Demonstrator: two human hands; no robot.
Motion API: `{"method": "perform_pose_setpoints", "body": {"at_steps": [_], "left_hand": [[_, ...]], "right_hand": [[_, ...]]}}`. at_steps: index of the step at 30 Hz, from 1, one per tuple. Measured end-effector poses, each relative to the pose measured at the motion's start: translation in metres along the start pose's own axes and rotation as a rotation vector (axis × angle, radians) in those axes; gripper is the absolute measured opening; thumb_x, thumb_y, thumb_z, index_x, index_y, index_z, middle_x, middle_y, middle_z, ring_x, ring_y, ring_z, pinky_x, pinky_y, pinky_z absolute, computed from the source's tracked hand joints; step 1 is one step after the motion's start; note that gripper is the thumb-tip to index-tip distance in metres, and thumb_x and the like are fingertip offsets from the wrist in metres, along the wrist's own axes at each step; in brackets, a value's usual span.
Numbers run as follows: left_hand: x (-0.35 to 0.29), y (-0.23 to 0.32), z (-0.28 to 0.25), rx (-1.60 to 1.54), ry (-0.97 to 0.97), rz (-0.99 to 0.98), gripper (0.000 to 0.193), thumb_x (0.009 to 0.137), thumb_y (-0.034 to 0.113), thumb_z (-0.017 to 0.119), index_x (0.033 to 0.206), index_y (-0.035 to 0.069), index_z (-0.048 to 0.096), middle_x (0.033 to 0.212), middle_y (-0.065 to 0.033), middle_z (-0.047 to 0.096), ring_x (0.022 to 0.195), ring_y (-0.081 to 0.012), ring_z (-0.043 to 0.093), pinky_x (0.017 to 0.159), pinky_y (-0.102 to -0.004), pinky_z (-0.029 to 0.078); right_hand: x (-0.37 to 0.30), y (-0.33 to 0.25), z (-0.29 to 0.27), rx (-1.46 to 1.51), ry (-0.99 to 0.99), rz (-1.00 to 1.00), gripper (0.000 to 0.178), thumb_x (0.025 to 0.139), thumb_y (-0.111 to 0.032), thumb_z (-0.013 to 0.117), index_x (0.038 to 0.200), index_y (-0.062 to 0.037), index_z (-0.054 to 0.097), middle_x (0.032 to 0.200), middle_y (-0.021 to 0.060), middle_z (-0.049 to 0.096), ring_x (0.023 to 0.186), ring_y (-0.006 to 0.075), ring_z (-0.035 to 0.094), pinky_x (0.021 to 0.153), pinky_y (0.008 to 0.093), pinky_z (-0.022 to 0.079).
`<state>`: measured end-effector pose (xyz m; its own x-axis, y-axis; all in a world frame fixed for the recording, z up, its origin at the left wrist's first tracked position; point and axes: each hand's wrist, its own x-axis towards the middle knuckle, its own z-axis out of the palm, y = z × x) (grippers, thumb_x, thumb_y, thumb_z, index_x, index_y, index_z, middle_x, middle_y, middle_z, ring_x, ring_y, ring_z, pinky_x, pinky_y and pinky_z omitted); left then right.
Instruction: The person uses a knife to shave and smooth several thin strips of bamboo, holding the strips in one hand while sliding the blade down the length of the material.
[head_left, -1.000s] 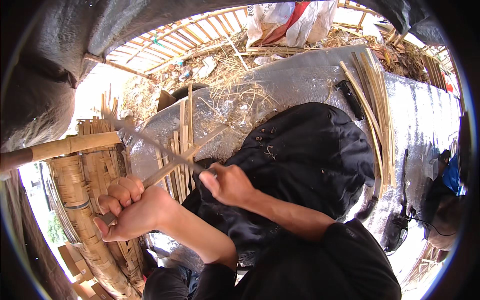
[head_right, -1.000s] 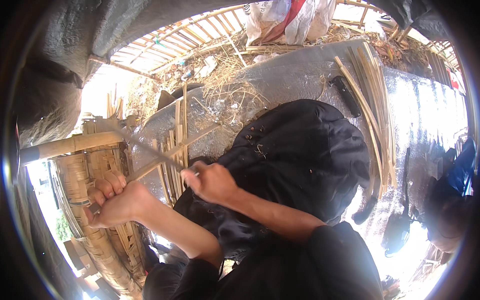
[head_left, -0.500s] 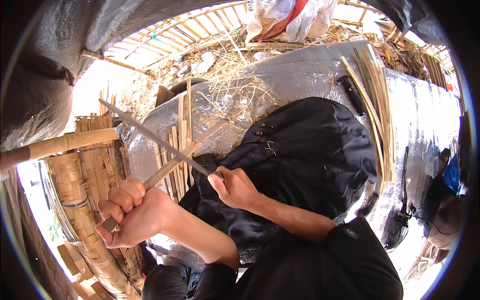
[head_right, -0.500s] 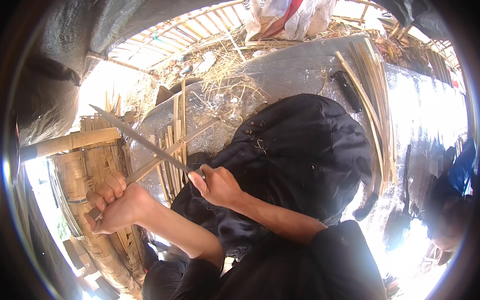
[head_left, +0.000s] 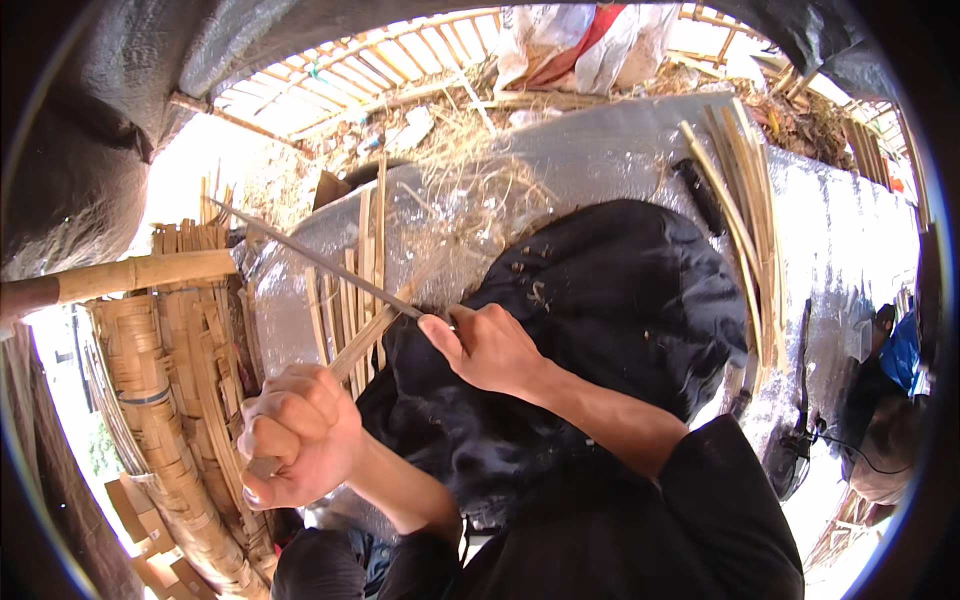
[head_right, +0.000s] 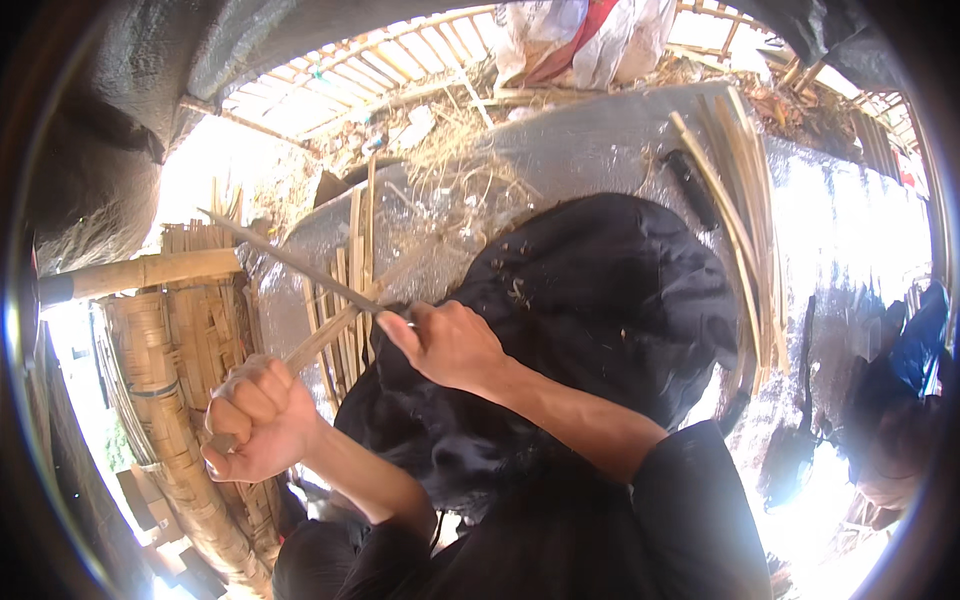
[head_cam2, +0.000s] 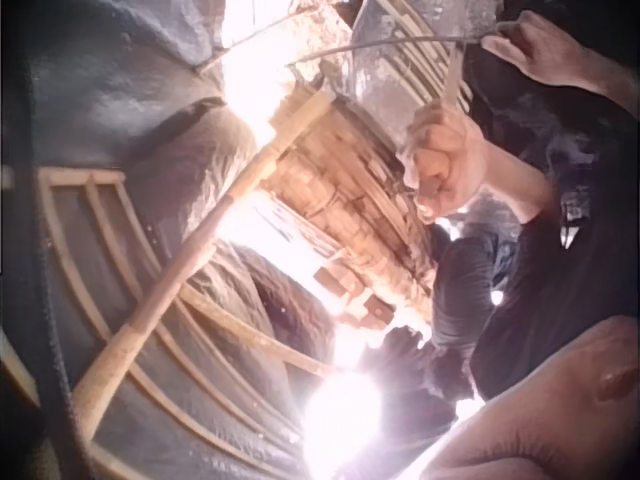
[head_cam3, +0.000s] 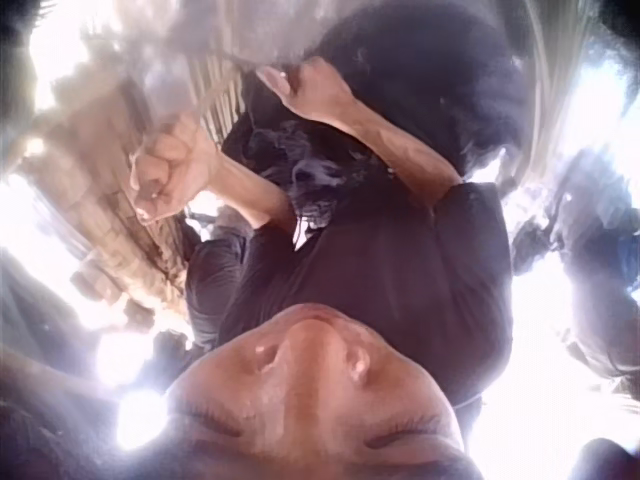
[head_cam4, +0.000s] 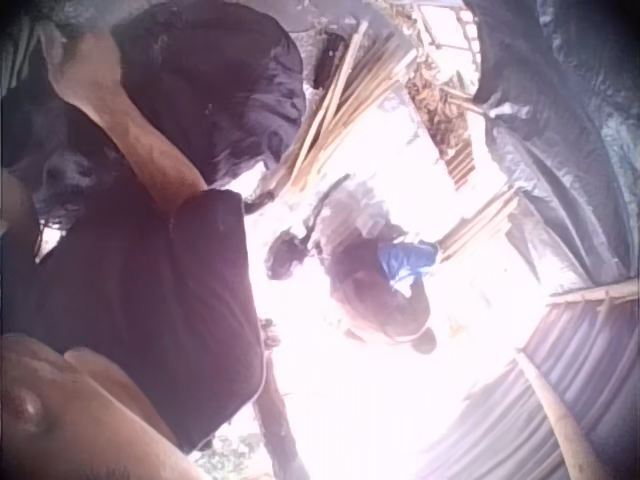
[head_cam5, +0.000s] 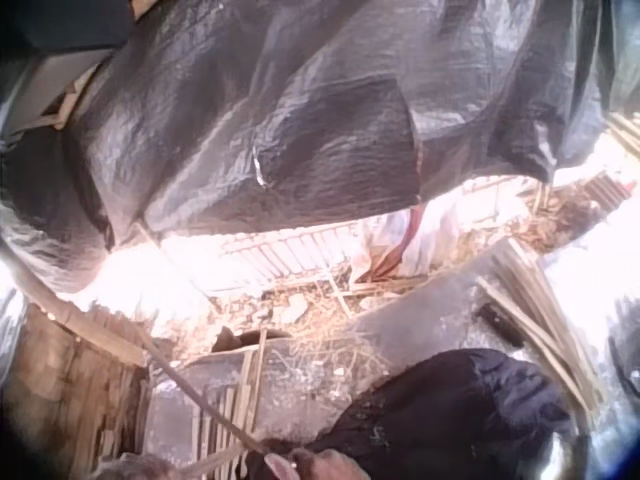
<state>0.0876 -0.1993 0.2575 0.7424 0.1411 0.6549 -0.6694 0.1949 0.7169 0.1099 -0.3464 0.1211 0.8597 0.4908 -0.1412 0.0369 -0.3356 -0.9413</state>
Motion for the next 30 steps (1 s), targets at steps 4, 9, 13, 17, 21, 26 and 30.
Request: {"method": "perform_pose_setpoints", "body": {"at_steps": [4, 9, 13, 17, 21, 26, 30], "left_hand": [[-0.001, 0.004, -0.007, 0.078, -0.044, -0.013, 0.057, 0.101, 0.048, 0.044, 0.059, 0.013, 0.027, 0.046, 0.0021, 0.029, 0.037, -0.0083, 0.018, 0.040, -0.0289, 0.013], [-0.001, -0.001, 0.005, 0.058, -0.070, -0.005, 0.058, 0.102, 0.050, 0.042, 0.060, 0.013, 0.028, 0.045, 0.0030, 0.030, 0.035, -0.0078, 0.022, 0.040, -0.0266, 0.016], [-0.002, -0.001, 0.000, 0.051, -0.046, -0.005, 0.057, 0.101, 0.052, 0.042, 0.061, 0.013, 0.028, 0.048, 0.0033, 0.028, 0.039, -0.0084, 0.019, 0.044, -0.0283, 0.015], [-0.007, -0.003, 0.005, -0.006, 0.176, 0.020, 0.054, 0.099, 0.055, 0.042, 0.065, 0.014, 0.029, 0.053, 0.0022, 0.025, 0.047, -0.0104, 0.016, 0.052, -0.0320, 0.016], [-0.010, 0.004, -0.006, 0.003, 0.301, 0.010, 0.049, 0.097, 0.053, 0.042, 0.068, 0.016, 0.029, 0.057, 0.0012, 0.023, 0.051, -0.0112, 0.015, 0.056, -0.0342, 0.017], [-0.011, 0.000, 0.004, -0.017, 0.323, 0.015, 0.048, 0.094, 0.054, 0.044, 0.067, 0.017, 0.027, 0.056, 0.0012, 0.021, 0.053, -0.0115, 0.011, 0.056, -0.0342, 0.016], [-0.008, 0.004, 0.003, 0.018, 0.448, -0.005, 0.046, 0.087, 0.049, 0.051, 0.063, 0.019, 0.026, 0.054, 0.0023, 0.019, 0.051, -0.0117, 0.012, 0.055, -0.0321, 0.015]], "right_hand": [[0.002, 0.022, 0.004, -0.139, 0.053, 0.119, 0.066, 0.100, -0.058, 0.047, 0.076, 0.0004, 0.066, 0.067, 0.0273, 0.065, 0.068, 0.0477, 0.067, 0.064, 0.0559, 0.055], [-0.016, 0.007, -0.009, -0.013, -0.028, 0.091, 0.062, 0.102, -0.053, 0.047, 0.084, 0.0028, 0.068, 0.072, 0.0286, 0.066, 0.075, 0.0484, 0.066, 0.070, 0.0564, 0.054], [-0.005, 0.040, 0.008, 0.037, 0.048, 0.094, 0.049, 0.104, -0.037, 0.051, 0.076, 0.0024, 0.062, 0.068, 0.0273, 0.060, 0.068, 0.0484, 0.061, 0.060, 0.0531, 0.048], [-0.009, 0.044, 0.032, 0.121, 0.071, 0.053, 0.065, 0.104, -0.053, 0.042, 0.080, 0.0014, 0.067, 0.069, 0.0284, 0.064, 0.072, 0.0492, 0.065, 0.066, 0.0548, 0.053], [-0.007, 0.043, 0.036, 0.122, 0.017, 0.040, 0.055, 0.101, -0.049, 0.051, 0.082, 0.0004, 0.064, 0.063, 0.0272, 0.061, 0.064, 0.0491, 0.063, 0.059, 0.0545, 0.050], [-0.005, 0.030, 0.039, 0.104, 0.105, -0.132, 0.058, 0.101, -0.051, 0.052, 0.077, 0.0005, 0.066, 0.066, 0.0271, 0.063, 0.063, 0.0479, 0.063, 0.059, 0.0546, 0.052], [0.018, 0.062, 0.031, 0.004, 0.062, 0.157, 0.063, 0.101, -0.056, 0.047, 0.081, 0.0009, 0.066, 0.065, 0.0279, 0.063, 0.067, 0.0476, 0.065, 0.064, 0.0547, 0.053]]}}
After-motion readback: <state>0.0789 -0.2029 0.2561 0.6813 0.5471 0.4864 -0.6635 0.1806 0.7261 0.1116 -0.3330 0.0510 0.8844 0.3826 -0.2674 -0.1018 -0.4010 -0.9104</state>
